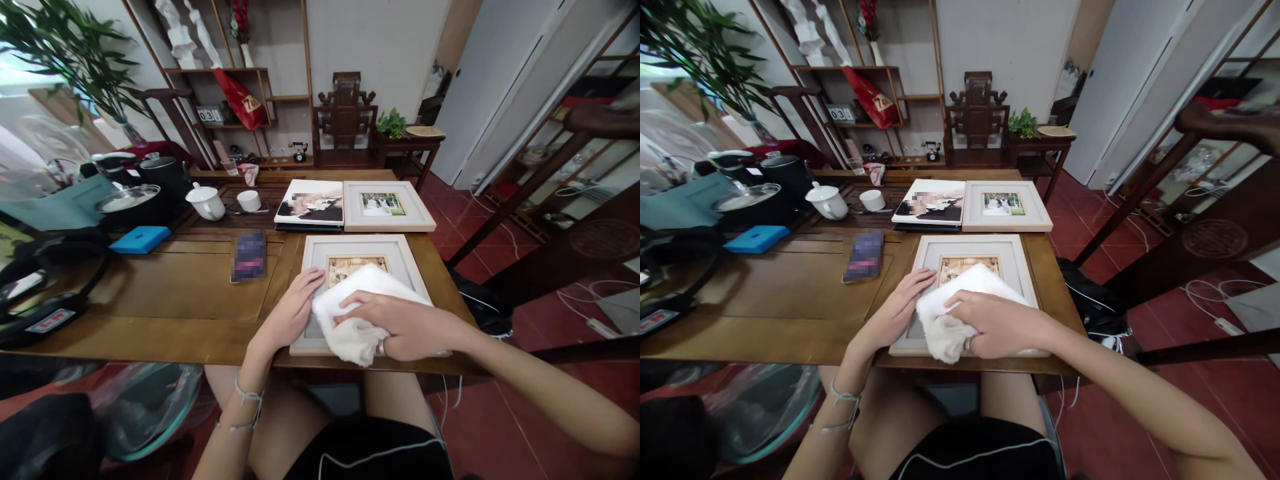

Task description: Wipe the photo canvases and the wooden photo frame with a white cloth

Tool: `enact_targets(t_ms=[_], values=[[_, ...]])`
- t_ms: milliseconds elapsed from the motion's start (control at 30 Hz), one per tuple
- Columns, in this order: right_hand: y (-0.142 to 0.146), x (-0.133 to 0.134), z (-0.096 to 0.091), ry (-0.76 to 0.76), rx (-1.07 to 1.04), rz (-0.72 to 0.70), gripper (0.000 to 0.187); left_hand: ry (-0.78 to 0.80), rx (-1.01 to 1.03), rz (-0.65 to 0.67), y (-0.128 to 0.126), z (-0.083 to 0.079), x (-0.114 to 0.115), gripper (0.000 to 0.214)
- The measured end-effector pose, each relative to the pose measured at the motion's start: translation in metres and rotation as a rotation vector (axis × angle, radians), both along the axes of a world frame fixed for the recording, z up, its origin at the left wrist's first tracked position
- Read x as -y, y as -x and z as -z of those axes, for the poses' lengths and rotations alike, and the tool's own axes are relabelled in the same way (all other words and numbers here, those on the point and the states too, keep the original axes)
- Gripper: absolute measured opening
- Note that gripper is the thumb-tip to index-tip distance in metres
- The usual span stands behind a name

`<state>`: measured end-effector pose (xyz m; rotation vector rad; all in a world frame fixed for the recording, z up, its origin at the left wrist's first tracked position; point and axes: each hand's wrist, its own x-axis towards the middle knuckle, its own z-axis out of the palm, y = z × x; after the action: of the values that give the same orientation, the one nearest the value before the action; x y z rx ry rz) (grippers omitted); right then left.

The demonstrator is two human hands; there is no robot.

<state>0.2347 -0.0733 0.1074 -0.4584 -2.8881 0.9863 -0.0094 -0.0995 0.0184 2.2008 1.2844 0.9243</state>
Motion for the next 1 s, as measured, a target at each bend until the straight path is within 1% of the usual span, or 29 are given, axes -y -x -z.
enact_targets(t_ms=[33,100,233,267,333,400,467,600,700,800,900,1000], values=[[-0.001,-0.001,0.001,-0.013,0.006,0.003,0.056,0.002,-0.003,-0.001,0.0,0.0,0.0,0.043],[-0.005,-0.007,0.004,-0.078,0.035,0.058,0.056,0.004,-0.012,-0.008,0.0,0.0,0.0,0.042],[-0.012,-0.032,0.009,-0.269,0.096,0.283,0.056,0.01,-0.037,-0.029,-0.002,-0.001,0.0,0.042],[-0.011,-0.039,0.009,-0.302,0.098,0.328,0.054,0.012,-0.044,-0.034,-0.003,-0.002,0.0,0.042],[-0.004,-0.049,0.008,-0.334,0.078,0.373,0.047,0.011,-0.06,-0.034,-0.003,-0.002,0.001,0.042],[0.009,-0.056,0.008,-0.33,0.045,0.357,0.04,0.008,-0.075,-0.033,-0.003,-0.003,0.002,0.042],[0.025,-0.061,0.01,-0.308,0.014,0.305,0.037,0.004,-0.087,-0.032,-0.003,-0.004,0.002,0.042],[0.052,-0.072,0.021,-0.312,-0.066,0.216,0.044,-0.011,-0.094,-0.026,-0.004,-0.008,0.003,0.044],[0.063,-0.078,0.026,-0.409,-0.124,0.191,0.054,-0.017,-0.092,-0.025,-0.004,-0.01,0.004,0.044],[0.071,-0.082,0.03,-0.532,-0.126,0.165,0.061,-0.027,-0.094,-0.028,-0.003,-0.008,0.004,0.045],[0.079,-0.087,0.036,-0.597,-0.092,0.128,0.059,-0.023,-0.093,-0.033,-0.003,-0.005,0.003,0.045],[0.078,-0.093,0.042,-0.619,-0.067,0.112,0.056,-0.014,-0.093,-0.029,-0.002,-0.004,0.003,0.043]])
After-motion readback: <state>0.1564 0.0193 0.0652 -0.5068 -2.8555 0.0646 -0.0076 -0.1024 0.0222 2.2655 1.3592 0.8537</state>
